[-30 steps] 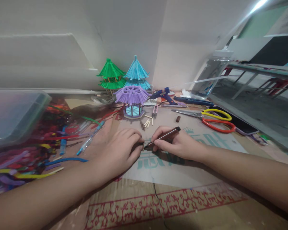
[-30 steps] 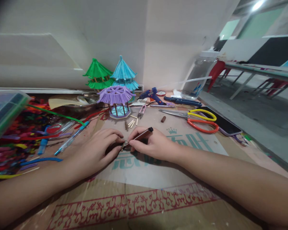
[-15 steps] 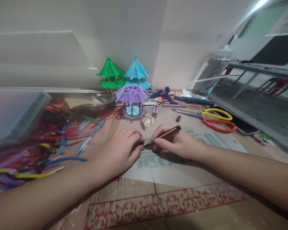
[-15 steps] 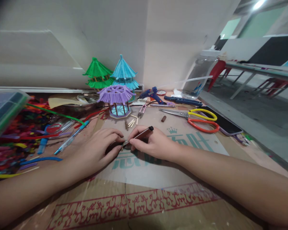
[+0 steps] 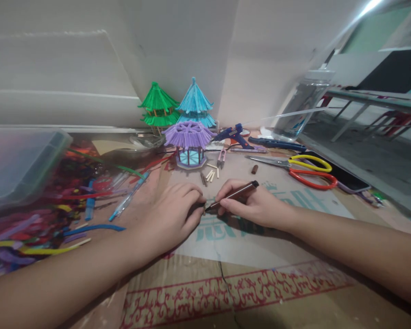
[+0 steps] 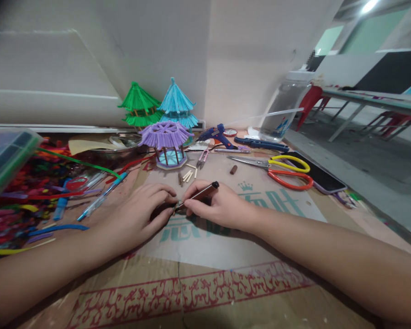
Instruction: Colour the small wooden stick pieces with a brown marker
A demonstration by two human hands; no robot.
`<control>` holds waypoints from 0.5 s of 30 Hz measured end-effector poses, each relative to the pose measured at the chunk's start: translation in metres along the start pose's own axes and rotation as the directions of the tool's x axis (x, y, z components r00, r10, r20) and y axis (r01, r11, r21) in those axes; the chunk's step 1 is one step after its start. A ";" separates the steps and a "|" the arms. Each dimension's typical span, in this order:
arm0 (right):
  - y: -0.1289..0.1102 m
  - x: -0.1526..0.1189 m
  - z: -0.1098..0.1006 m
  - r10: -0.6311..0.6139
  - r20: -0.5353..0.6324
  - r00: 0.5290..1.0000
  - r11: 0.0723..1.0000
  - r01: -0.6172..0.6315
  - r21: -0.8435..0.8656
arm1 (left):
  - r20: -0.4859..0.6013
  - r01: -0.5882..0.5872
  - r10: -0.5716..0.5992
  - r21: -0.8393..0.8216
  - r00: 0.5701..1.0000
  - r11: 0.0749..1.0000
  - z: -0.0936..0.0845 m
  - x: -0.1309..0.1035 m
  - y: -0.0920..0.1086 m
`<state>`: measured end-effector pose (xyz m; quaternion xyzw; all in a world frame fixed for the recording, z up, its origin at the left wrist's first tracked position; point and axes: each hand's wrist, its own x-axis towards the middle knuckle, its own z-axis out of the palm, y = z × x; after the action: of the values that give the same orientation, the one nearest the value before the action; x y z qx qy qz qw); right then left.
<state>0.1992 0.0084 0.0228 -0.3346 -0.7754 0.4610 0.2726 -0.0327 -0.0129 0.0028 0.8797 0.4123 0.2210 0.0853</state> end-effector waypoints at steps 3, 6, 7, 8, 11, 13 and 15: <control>0.002 0.001 0.000 -0.013 -0.024 1.000 1.000 0.013 -0.007 | 0.005 0.005 -0.005 -0.008 1.000 1.000 0.000 0.000 0.000; 0.003 0.002 0.001 -0.006 -0.041 0.999 1.000 0.005 -0.008 | 0.012 0.004 -0.003 -0.010 1.000 1.000 0.000 -0.001 0.000; 0.003 0.002 0.001 -0.003 -0.041 0.999 1.000 0.003 -0.009 | 0.012 0.002 -0.002 -0.007 1.000 1.000 0.000 -0.001 0.000; 0.003 0.002 0.001 -0.003 -0.041 0.999 1.000 0.002 -0.010 | 0.013 0.001 -0.001 -0.003 1.000 1.000 0.000 -0.001 0.000; 0.002 0.002 0.001 -0.004 -0.037 0.999 1.000 0.004 -0.006 | 0.009 0.014 -0.014 0.001 1.000 1.000 0.000 -0.003 -0.001; 0.001 0.002 0.000 -0.005 -0.033 0.999 1.000 0.005 -0.003 | 0.009 0.024 -0.024 0.000 1.000 1.000 0.000 -0.004 0.000; 0.001 0.002 0.000 -0.009 -0.040 0.999 1.000 0.009 -0.002 | 0.014 0.021 -0.021 -0.002 1.000 1.000 0.000 -0.003 0.000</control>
<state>0.1979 0.0105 0.0223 -0.3405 -0.7718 0.4522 0.2898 -0.0349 -0.0151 0.0020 0.8767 0.4208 0.2141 0.0914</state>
